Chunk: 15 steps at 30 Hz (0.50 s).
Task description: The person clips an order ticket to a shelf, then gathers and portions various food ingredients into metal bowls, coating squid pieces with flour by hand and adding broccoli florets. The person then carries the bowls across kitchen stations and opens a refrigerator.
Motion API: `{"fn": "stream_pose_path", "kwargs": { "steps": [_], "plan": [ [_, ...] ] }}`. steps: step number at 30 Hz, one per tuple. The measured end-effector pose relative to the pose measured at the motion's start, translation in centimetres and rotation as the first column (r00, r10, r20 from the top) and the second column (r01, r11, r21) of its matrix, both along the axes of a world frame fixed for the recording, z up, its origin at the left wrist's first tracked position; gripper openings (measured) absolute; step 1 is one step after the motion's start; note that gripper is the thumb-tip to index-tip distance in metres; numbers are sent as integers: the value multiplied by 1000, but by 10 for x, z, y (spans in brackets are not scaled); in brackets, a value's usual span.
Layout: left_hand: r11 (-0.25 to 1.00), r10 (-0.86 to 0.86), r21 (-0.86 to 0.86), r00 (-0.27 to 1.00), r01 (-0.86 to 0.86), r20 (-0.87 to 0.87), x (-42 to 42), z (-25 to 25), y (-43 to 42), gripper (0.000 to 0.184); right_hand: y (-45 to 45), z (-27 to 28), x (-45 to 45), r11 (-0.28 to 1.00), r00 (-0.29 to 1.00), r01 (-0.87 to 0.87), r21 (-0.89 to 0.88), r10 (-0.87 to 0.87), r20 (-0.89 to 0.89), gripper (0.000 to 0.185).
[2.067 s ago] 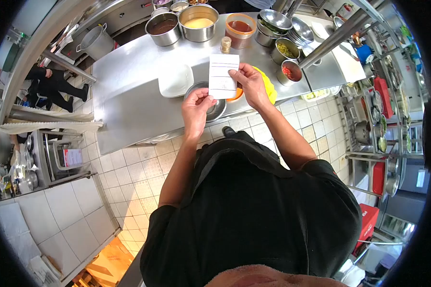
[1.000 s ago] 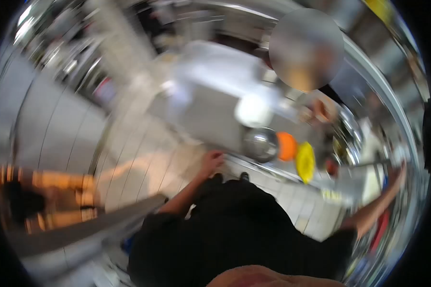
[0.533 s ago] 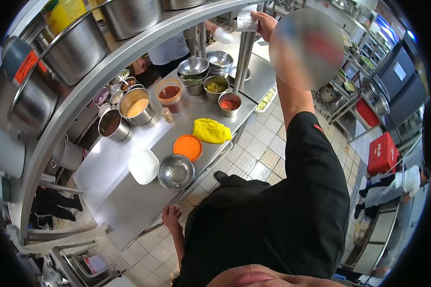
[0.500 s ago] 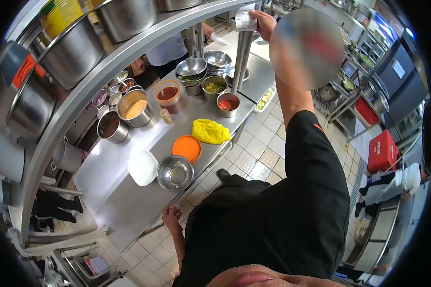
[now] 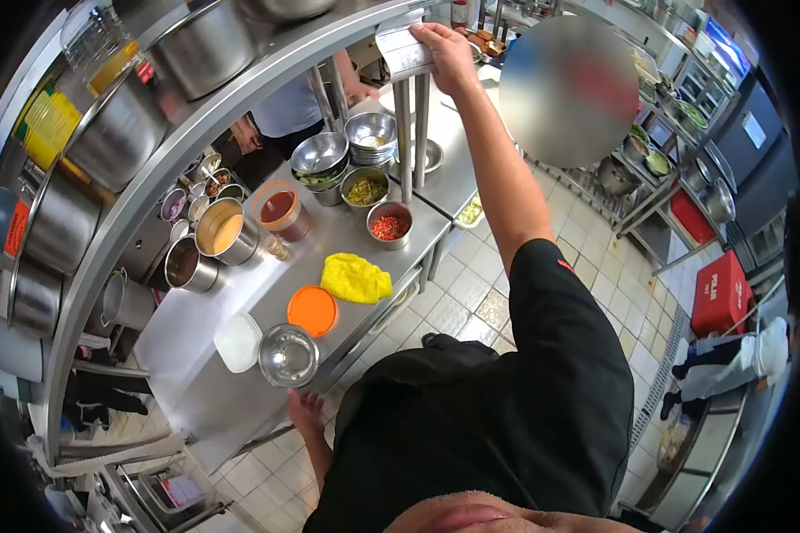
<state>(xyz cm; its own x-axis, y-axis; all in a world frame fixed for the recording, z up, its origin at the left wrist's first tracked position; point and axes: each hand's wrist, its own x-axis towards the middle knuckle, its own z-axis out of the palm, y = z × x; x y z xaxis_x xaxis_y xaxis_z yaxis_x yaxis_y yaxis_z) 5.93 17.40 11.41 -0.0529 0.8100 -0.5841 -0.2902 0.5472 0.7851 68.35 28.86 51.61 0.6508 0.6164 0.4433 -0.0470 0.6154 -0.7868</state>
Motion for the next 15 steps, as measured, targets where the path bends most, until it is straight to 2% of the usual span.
{"fn": "stream_pose_path", "kwargs": {
  "steps": [6, 9, 15],
  "plan": [
    [986, 164, -13, 986, -164, -26, 41, 9, -7, 48, 0, -3, 8, 996, 995, -86, -21, 87, 39, 16],
    [979, 196, 46, 978, -200, 66, 41, -8, -7, 45, 0, 0, 12, 990, 990, -136, -39, 137, 36, 15],
    [940, 337, 80, 939, -332, -67, 58, 17, -8, 43, 8, -5, 21, 984, 986, -164, -63, 166, 22, 14]
  ]
}}
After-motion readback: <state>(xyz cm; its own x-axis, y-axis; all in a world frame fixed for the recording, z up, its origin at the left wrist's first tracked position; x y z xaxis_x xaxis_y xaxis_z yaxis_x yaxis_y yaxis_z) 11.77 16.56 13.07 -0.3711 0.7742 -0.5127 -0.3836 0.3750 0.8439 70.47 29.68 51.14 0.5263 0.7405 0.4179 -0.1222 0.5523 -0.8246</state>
